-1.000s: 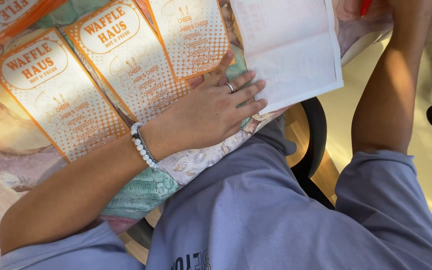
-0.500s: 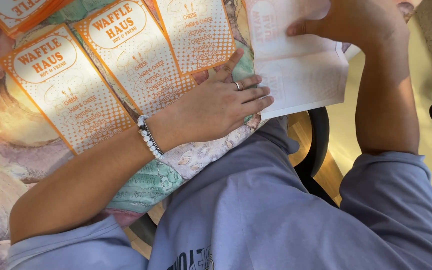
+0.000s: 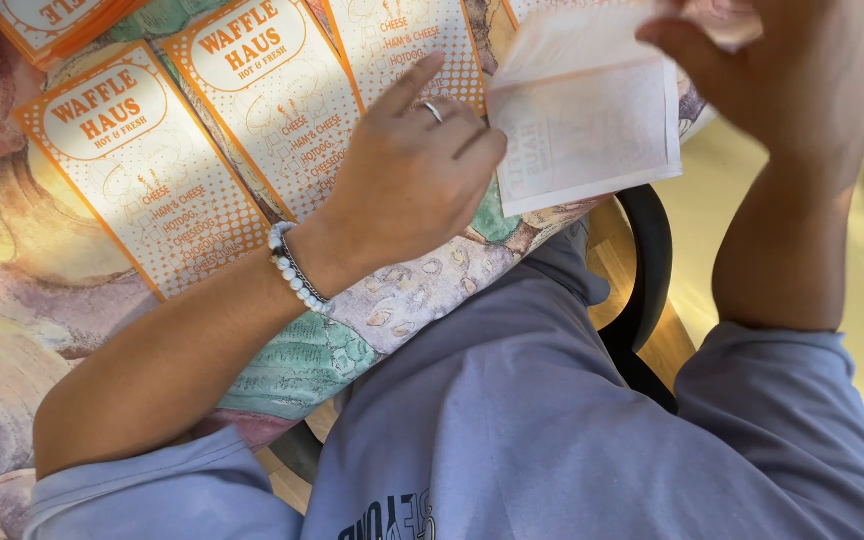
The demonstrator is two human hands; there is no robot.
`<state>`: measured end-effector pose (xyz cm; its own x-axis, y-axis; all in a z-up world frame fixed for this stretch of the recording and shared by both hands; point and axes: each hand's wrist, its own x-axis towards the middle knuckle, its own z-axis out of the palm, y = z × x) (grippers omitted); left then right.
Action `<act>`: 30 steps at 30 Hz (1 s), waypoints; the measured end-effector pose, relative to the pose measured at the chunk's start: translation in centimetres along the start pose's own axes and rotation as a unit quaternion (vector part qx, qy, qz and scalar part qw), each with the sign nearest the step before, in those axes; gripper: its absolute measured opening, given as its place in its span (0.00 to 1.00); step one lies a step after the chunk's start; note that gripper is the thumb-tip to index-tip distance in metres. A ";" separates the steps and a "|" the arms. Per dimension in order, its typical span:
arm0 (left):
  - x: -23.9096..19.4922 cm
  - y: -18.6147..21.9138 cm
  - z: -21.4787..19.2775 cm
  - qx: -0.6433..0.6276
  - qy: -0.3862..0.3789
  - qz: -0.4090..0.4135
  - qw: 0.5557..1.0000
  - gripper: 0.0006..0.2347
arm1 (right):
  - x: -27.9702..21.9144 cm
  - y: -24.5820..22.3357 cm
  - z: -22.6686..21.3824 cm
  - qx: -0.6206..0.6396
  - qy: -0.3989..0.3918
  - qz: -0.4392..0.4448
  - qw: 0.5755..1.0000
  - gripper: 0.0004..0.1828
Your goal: Applying glue to the edges of paper bags and folding them to complete the assembly process.
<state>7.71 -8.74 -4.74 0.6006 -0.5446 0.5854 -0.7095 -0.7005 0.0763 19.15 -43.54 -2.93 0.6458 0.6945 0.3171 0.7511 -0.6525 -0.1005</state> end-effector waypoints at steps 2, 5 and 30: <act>0.6 -0.3 -1.3 -0.027 0.051 -0.016 0.998 0.05 | 0.4 -4.4 -1.8 0.053 0.005 -0.017 0.998 0.12; 1.4 -0.4 -1.7 -0.113 0.048 -0.032 0.992 0.06 | -0.4 -7.6 -2.4 0.116 -0.010 -0.038 0.992 0.09; 0.3 3.3 2.7 -0.085 -0.120 -0.010 0.989 0.16 | -8.3 -10.4 4.2 0.515 0.118 0.446 0.722 0.36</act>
<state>6.53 -12.43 -6.48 0.6703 -0.6399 0.3759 -0.7366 -0.6353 0.2321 6.56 -41.21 -8.45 0.9857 -0.0134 -0.1683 -0.1683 -0.1524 -0.9739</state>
